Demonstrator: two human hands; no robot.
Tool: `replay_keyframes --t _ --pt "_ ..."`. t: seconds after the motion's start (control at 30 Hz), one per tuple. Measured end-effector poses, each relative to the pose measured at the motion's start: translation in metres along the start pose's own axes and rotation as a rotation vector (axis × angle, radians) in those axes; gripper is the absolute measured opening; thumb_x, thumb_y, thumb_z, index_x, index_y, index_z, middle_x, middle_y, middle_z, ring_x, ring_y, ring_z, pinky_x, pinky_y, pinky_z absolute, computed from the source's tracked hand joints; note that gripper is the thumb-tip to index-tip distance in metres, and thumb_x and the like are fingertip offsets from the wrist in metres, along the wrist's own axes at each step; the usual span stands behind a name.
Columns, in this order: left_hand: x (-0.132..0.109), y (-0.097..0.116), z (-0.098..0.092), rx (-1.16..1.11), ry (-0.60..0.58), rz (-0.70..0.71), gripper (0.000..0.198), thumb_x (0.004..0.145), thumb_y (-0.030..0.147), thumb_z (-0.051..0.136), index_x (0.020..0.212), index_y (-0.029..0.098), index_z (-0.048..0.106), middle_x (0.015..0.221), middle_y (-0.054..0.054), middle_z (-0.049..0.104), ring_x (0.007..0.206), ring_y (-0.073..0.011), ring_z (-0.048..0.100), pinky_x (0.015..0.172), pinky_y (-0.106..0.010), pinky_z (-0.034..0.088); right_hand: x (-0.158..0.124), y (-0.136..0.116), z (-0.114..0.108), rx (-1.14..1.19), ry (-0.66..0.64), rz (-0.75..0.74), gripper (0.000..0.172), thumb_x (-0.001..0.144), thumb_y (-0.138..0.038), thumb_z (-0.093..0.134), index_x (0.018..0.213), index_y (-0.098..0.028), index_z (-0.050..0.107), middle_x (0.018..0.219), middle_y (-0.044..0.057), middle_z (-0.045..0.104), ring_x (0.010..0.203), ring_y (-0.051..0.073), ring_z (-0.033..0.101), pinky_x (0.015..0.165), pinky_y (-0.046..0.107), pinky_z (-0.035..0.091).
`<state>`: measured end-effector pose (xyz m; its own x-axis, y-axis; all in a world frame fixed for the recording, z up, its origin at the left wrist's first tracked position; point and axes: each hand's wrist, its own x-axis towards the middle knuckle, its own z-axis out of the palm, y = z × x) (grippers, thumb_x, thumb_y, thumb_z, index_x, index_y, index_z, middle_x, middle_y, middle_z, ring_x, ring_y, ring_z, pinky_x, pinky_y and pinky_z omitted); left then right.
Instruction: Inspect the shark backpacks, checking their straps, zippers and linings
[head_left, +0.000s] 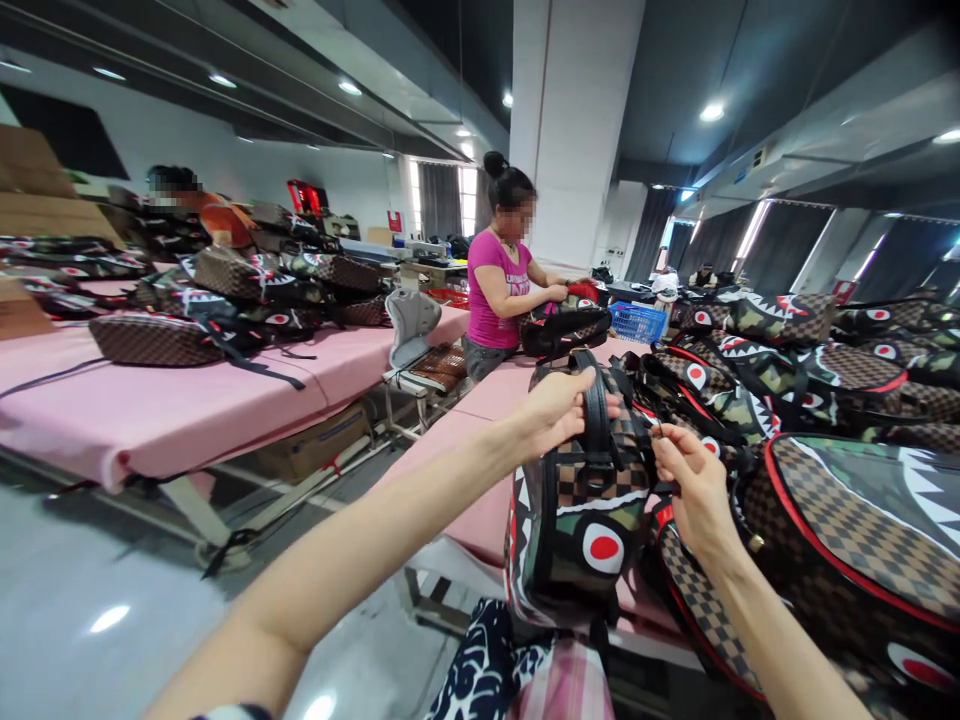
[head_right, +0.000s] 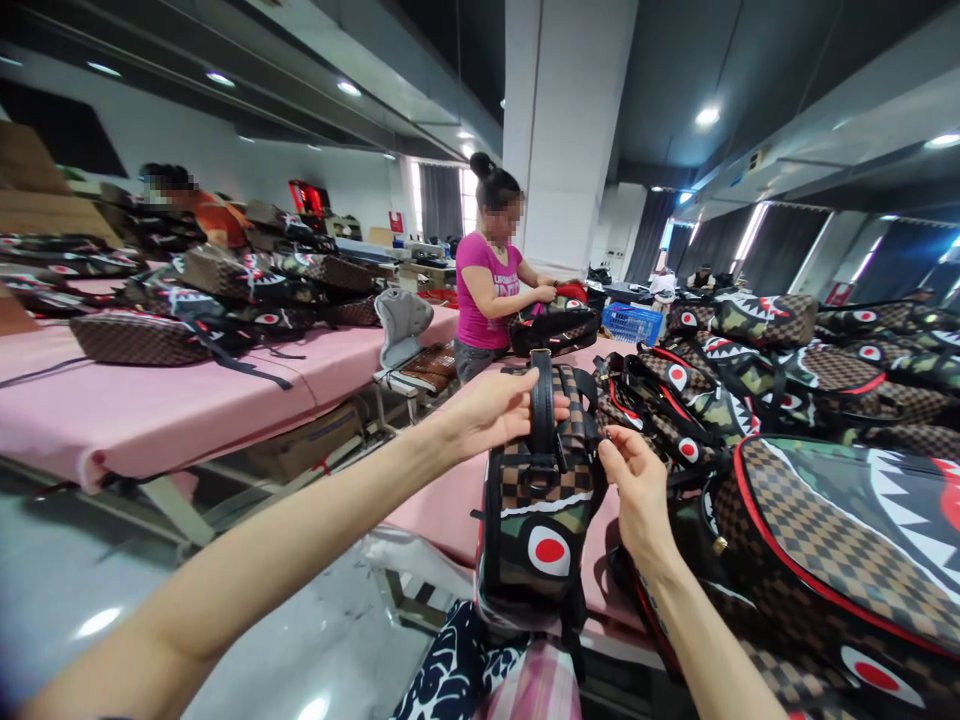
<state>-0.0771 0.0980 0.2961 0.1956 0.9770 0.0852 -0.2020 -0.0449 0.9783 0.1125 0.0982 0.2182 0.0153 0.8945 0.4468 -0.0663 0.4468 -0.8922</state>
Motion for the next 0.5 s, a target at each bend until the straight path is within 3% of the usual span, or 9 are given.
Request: replay_keyframes --t 0.07,0.13,0.27,0.33,0.4,0.5 --pt "0.015 0.000 0.019 -0.133 0.015 -0.065 0.026 0.092 0.031 0.036 0.080 0.013 0.050 0.051 0.003 0.047 0.041 -0.0072 0.045 0.047 -0.021 0.043 -0.006 0.000 -0.003 0.033 -0.005 0.002 0.033 0.072 -0.041 0.066 0.095 -0.017 0.060 0.075 0.001 0.056 0.055 0.008 0.043 0.047 0.021 0.034" --pt "0.024 0.008 0.020 -0.089 0.013 -0.067 0.028 0.092 0.030 0.034 0.074 0.013 0.048 0.042 0.008 0.034 0.032 -0.0042 0.031 0.037 -0.016 0.032 -0.008 -0.005 -0.014 0.035 0.023 0.001 0.035 0.070 -0.039 0.068 0.096 -0.017 0.061 0.076 0.001 0.056 0.055 0.007 0.041 0.046 0.020 0.032" --pt "0.033 0.032 -0.018 0.260 -0.139 -0.093 0.042 0.088 0.047 0.040 0.069 0.013 0.055 0.034 0.010 0.024 0.028 -0.0030 0.019 0.032 -0.016 0.018 0.000 -0.008 -0.046 0.064 0.238 -0.050 0.031 0.067 -0.037 0.071 0.088 -0.016 0.064 0.061 -0.005 0.045 0.048 0.004 0.030 0.043 0.018 0.024" --pt "0.040 0.036 -0.041 0.465 -0.130 -0.018 0.045 0.081 0.054 0.049 0.064 0.013 0.057 0.033 0.008 0.028 0.028 -0.0030 0.019 0.032 -0.017 0.012 0.005 -0.001 -0.053 0.053 0.317 -0.073 0.030 0.068 -0.039 0.069 0.086 -0.016 0.064 0.058 -0.005 0.043 0.048 0.005 0.030 0.043 0.018 0.024" --pt "0.049 0.031 -0.057 0.599 -0.033 0.102 0.047 0.073 0.056 0.057 0.054 0.013 0.054 0.033 0.006 0.031 0.030 -0.0027 0.020 0.033 -0.019 0.009 0.004 0.013 -0.049 0.010 0.280 -0.061 0.033 0.068 -0.041 0.068 0.089 -0.016 0.064 0.063 -0.003 0.049 0.051 0.007 0.037 0.044 0.019 0.028" --pt "0.062 0.016 -0.066 0.644 0.098 0.266 0.048 0.069 0.055 0.059 0.045 0.015 0.048 0.036 0.005 0.035 0.033 -0.0033 0.024 0.036 -0.020 0.013 -0.010 0.035 -0.028 -0.069 0.089 -0.012 0.036 0.067 -0.040 0.067 0.096 -0.018 0.064 0.064 -0.002 0.054 0.055 0.011 0.046 0.049 0.022 0.037"
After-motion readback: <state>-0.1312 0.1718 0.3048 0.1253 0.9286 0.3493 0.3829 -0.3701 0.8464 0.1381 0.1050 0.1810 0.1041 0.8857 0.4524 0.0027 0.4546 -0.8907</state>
